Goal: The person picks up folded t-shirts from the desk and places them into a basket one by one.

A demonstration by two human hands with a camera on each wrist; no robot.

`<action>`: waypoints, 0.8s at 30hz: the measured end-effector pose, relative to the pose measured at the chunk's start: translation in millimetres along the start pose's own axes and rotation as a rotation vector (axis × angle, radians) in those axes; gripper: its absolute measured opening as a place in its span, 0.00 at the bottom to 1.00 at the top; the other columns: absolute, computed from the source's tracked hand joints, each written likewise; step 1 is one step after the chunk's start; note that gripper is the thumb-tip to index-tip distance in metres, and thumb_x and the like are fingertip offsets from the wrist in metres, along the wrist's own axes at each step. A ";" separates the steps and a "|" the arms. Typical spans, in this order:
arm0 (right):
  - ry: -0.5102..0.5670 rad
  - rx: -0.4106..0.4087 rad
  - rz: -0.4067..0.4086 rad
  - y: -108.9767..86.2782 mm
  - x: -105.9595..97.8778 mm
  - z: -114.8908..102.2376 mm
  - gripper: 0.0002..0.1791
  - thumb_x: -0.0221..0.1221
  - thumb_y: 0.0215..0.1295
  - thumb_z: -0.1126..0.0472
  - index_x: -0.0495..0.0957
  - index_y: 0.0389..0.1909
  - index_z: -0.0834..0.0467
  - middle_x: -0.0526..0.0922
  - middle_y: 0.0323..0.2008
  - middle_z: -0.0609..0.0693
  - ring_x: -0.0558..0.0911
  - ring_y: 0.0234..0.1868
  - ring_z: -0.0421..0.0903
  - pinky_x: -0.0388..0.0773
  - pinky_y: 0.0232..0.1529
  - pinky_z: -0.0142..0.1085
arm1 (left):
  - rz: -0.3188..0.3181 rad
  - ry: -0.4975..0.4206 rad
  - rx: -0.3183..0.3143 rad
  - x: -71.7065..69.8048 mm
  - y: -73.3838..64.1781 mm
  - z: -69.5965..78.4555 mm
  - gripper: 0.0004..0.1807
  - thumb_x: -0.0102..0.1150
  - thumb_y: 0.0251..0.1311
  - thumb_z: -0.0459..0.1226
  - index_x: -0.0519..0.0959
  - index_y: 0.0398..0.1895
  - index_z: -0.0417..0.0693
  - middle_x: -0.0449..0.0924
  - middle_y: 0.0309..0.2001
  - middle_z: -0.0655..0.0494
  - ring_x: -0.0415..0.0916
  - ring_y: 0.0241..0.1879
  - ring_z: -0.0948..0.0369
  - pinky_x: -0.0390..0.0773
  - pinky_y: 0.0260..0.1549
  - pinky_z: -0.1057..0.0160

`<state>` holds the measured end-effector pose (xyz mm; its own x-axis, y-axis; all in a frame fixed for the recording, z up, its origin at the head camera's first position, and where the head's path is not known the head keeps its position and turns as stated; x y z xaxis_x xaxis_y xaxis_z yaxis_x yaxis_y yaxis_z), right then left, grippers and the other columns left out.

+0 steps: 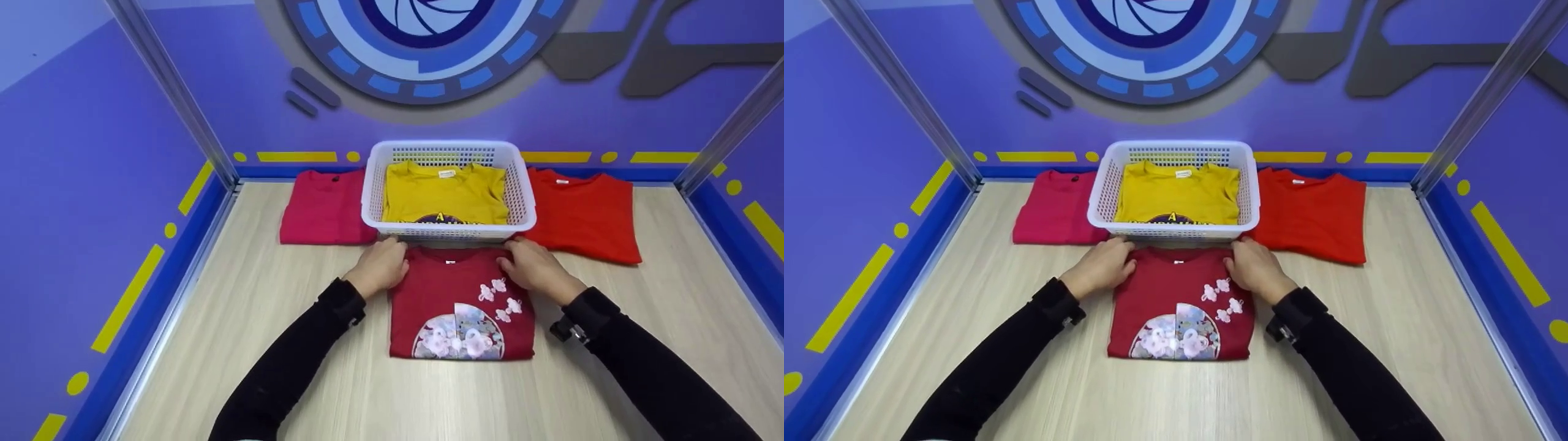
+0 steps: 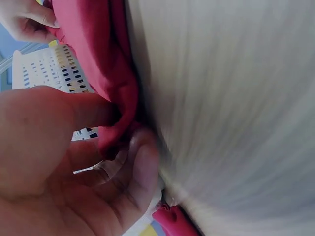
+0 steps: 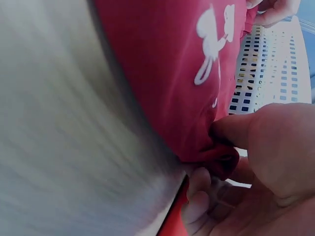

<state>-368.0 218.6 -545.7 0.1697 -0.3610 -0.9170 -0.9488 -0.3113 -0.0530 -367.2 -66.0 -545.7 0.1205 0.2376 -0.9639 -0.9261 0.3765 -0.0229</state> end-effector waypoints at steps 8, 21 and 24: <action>0.054 -0.036 0.071 -17.0 -25.9 -10.2 0.18 0.68 0.76 0.58 0.85 0.57 0.67 0.89 0.49 0.63 0.85 0.48 0.59 0.83 0.55 0.57 | 0.057 -0.142 0.014 -19.3 -12.6 2.6 0.06 0.63 0.70 0.35 0.82 0.46 0.43 0.87 0.45 0.44 0.86 0.49 0.46 0.86 0.53 0.45; 0.110 -0.064 0.154 -39.5 -75.7 -25.3 0.18 0.74 0.68 0.61 0.88 0.54 0.65 0.87 0.48 0.61 0.83 0.47 0.59 0.78 0.49 0.51 | 0.148 -0.231 0.130 -65.7 -28.4 13.4 0.12 0.65 0.68 0.35 0.85 0.52 0.42 0.87 0.48 0.48 0.83 0.48 0.49 0.84 0.55 0.48; 0.118 -0.069 0.154 -42.5 -82.3 -25.1 0.14 0.74 0.68 0.61 0.88 0.51 0.62 0.86 0.42 0.57 0.81 0.42 0.54 0.75 0.44 0.46 | 0.150 -0.256 0.123 -74.4 -30.8 12.2 0.08 0.66 0.68 0.35 0.84 0.48 0.46 0.85 0.43 0.51 0.81 0.44 0.52 0.82 0.48 0.51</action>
Point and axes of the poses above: each hand's wrist, its own y-axis towards the middle knuckle, its own x-axis out of the palm, z = x × y, the point moved 8 cm from there along y, towards the middle knuckle
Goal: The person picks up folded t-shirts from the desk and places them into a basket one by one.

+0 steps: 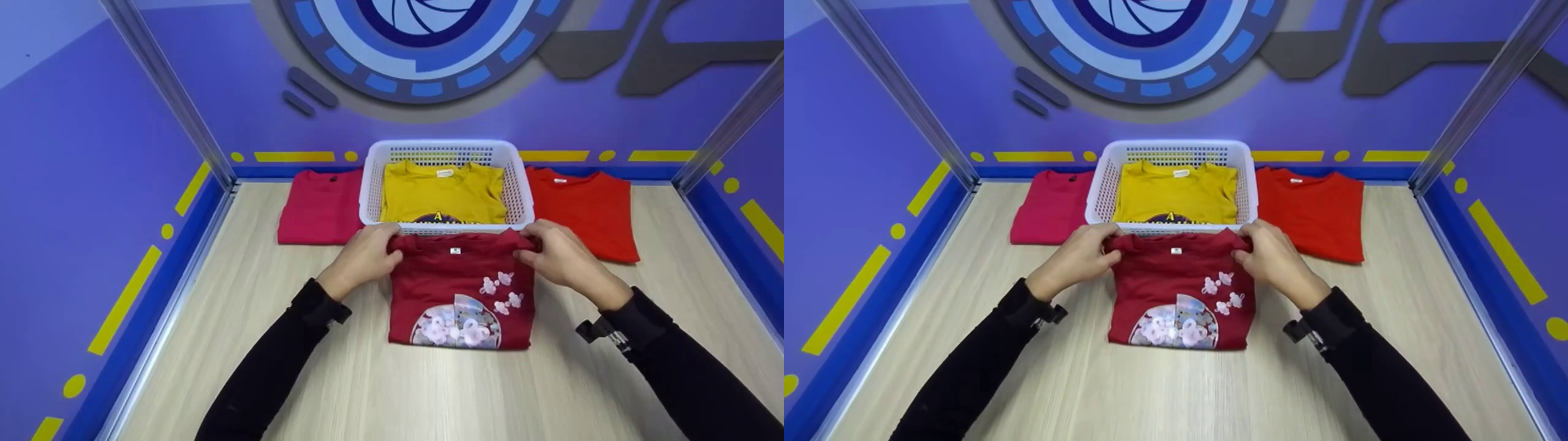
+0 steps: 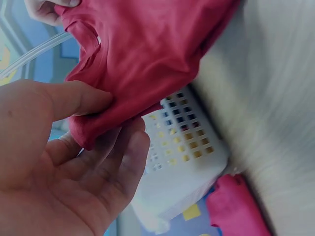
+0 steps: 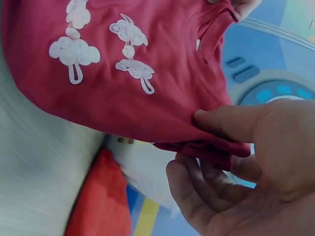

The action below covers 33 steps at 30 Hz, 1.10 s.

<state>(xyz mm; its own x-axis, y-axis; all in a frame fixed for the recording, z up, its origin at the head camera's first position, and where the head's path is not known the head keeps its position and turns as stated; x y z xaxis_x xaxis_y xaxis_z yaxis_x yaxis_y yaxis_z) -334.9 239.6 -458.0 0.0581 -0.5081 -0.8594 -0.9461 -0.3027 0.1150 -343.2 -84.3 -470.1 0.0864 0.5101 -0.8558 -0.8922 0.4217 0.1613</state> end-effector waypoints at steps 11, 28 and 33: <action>0.034 -0.094 0.049 -7.9 -31.7 -19.8 0.07 0.77 0.67 0.61 0.91 0.43 0.56 0.87 0.28 0.48 0.79 0.28 0.43 0.74 0.30 0.30 | -0.008 -0.044 0.079 -36.6 -5.8 19.2 0.06 0.74 0.72 0.41 0.92 0.47 0.52 0.86 0.35 0.57 0.78 0.37 0.58 0.79 0.39 0.60; 0.030 -0.186 0.174 3.3 -84.8 -53.8 0.07 0.74 0.71 0.60 0.93 0.47 0.54 0.94 0.37 0.51 0.84 0.32 0.39 0.74 0.29 0.25 | 0.114 -0.145 0.169 -104.5 5.1 33.4 0.06 0.72 0.72 0.37 0.90 0.47 0.47 0.89 0.40 0.53 0.79 0.38 0.56 0.77 0.41 0.61; 0.060 -0.113 0.168 24.3 -89.7 -47.4 0.07 0.71 0.76 0.59 0.92 0.49 0.55 0.92 0.37 0.53 0.83 0.33 0.45 0.72 0.29 0.26 | 0.105 -0.185 0.115 -110.4 23.5 26.1 0.07 0.72 0.73 0.39 0.91 0.48 0.48 0.88 0.39 0.53 0.78 0.34 0.58 0.75 0.34 0.64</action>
Point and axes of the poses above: each hand's wrist, its own y-axis towards the middle knuckle, its own x-axis out of the palm, z = x × y, the point moved 8 cm from there along y, towards the middle knuckle
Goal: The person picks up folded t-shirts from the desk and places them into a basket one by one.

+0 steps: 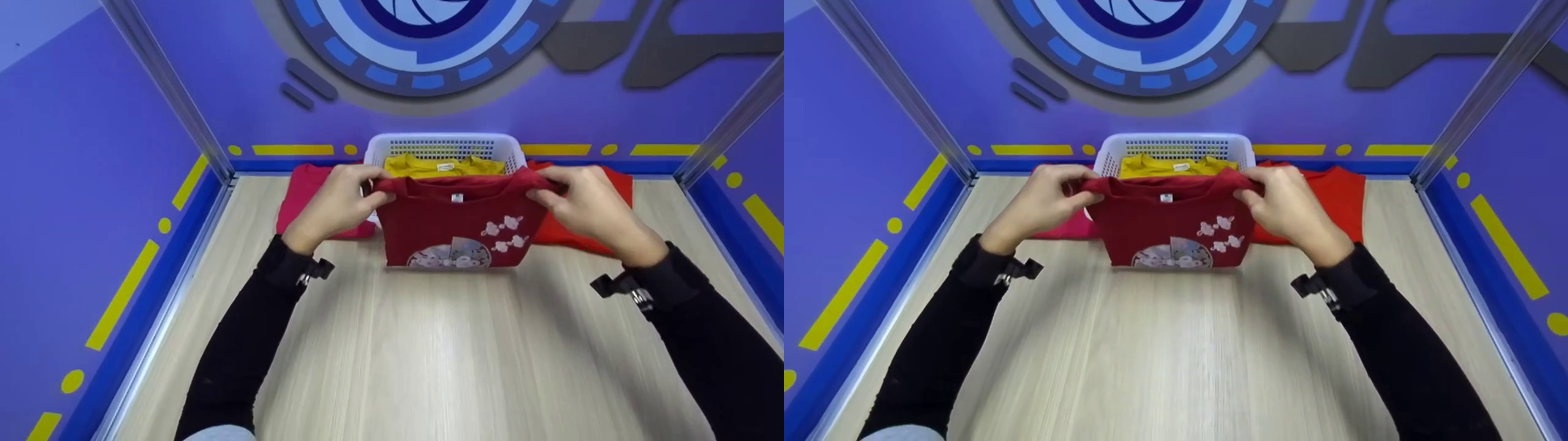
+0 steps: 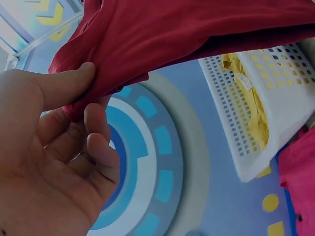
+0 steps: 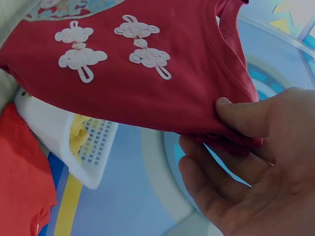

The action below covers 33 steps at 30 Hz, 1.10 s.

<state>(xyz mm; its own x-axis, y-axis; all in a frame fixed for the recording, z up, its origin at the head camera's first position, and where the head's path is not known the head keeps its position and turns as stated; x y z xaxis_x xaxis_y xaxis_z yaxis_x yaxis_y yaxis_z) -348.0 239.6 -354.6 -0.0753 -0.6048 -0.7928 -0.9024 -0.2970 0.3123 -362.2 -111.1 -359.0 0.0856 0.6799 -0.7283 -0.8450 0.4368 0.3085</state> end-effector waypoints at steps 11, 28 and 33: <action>-0.047 0.078 0.007 64.9 13.5 32.5 0.13 0.67 0.79 0.58 0.90 0.55 0.60 0.90 0.40 0.61 0.84 0.36 0.55 0.73 0.30 0.24 | 0.017 0.100 -0.169 -1.6 60.0 -36.7 0.06 0.70 0.76 0.40 0.89 0.48 0.50 0.88 0.42 0.52 0.79 0.41 0.55 0.78 0.44 0.58; -0.195 0.051 0.045 116.0 48.7 51.5 0.11 0.65 0.79 0.60 0.88 0.50 0.65 0.90 0.41 0.67 0.87 0.45 0.67 0.80 0.47 0.58 | 0.059 0.257 -0.243 6.8 103.4 -82.4 0.09 0.65 0.76 0.37 0.88 0.52 0.45 0.90 0.54 0.45 0.86 0.58 0.47 0.83 0.63 0.47; -0.198 0.065 -0.010 113.3 68.3 62.5 0.10 0.66 0.77 0.61 0.88 0.46 0.66 0.90 0.41 0.68 0.88 0.45 0.67 0.81 0.48 0.59 | -0.018 0.268 -0.273 24.6 98.4 -96.0 0.06 0.66 0.76 0.37 0.87 0.48 0.44 0.89 0.50 0.44 0.85 0.55 0.47 0.82 0.60 0.46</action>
Point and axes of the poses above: each hand's wrist, its own y-axis towards the middle knuckle, its own x-axis out of the palm, z = x × y, the point moved 8 cm from there along y, towards the middle knuckle
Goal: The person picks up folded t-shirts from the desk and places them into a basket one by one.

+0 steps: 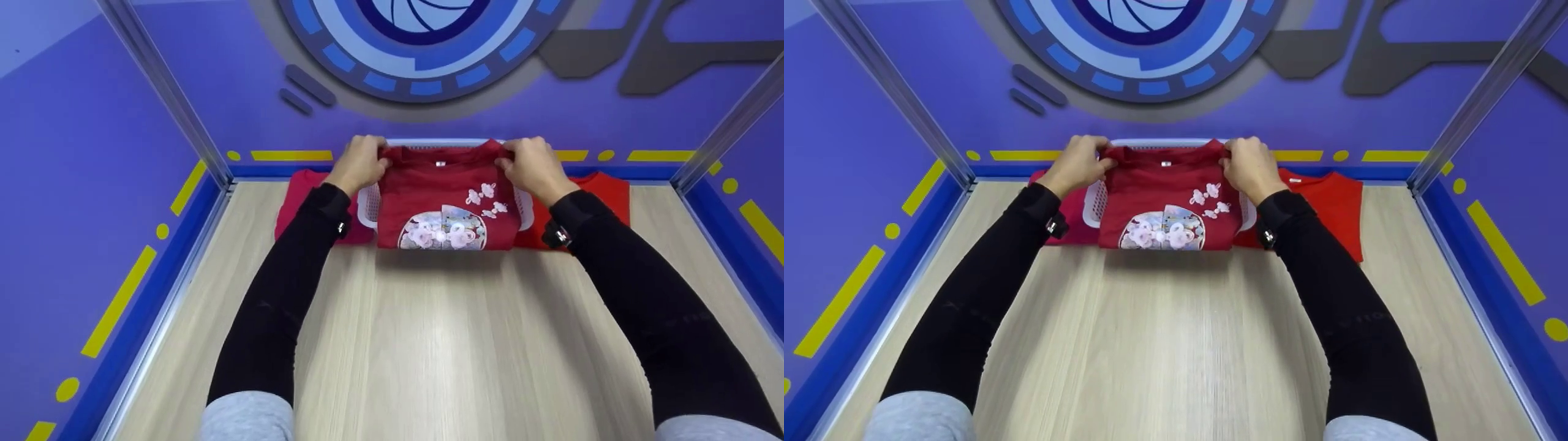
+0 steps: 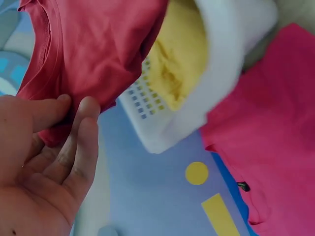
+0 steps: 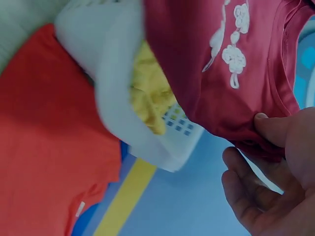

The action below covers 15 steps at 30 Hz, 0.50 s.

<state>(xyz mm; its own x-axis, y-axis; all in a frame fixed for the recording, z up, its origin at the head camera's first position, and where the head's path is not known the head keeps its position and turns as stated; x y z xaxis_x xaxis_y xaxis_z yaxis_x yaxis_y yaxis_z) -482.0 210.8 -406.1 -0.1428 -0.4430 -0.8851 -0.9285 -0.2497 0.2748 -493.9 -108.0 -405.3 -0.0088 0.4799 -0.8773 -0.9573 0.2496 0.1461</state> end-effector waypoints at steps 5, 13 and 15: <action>-0.041 -0.029 -0.066 -3.5 18.1 4.0 0.07 0.65 0.74 0.64 0.85 0.37 0.65 0.86 0.33 0.66 0.84 0.38 0.65 0.80 0.44 0.57 | -0.074 0.035 0.021 17.8 -2.7 -2.1 0.04 0.65 0.75 0.34 0.85 0.44 0.42 0.87 0.44 0.44 0.82 0.46 0.50 0.82 0.53 0.48; -0.154 -0.013 -0.141 1.8 37.6 9.9 0.07 0.66 0.71 0.63 0.86 0.39 0.65 0.89 0.41 0.70 0.87 0.45 0.70 0.82 0.49 0.63 | -0.122 0.099 0.044 38.8 6.1 -2.4 0.08 0.63 0.73 0.31 0.87 0.49 0.37 0.90 0.52 0.40 0.86 0.52 0.45 0.85 0.59 0.47; -0.188 -0.006 -0.144 3.7 40.6 10.4 0.09 0.66 0.72 0.62 0.87 0.41 0.65 0.89 0.44 0.72 0.88 0.47 0.72 0.82 0.51 0.65 | -0.122 0.112 0.024 42.7 9.4 -4.6 0.09 0.63 0.73 0.31 0.87 0.50 0.37 0.90 0.53 0.40 0.87 0.54 0.45 0.85 0.60 0.47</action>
<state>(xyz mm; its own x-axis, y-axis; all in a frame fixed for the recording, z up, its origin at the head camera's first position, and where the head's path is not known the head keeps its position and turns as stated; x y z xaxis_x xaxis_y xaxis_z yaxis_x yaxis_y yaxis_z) -494.8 200.9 -444.9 -0.0706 -0.2343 -0.9696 -0.9419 -0.3042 0.1421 -504.6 -89.1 -443.5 0.0740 0.3479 -0.9346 -0.9461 0.3208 0.0445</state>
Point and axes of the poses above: each hand's wrist, its own y-axis towards the middle knuckle, its own x-axis out of the palm, z = x × y, the point moved 8 cm from there along y, towards the middle knuckle
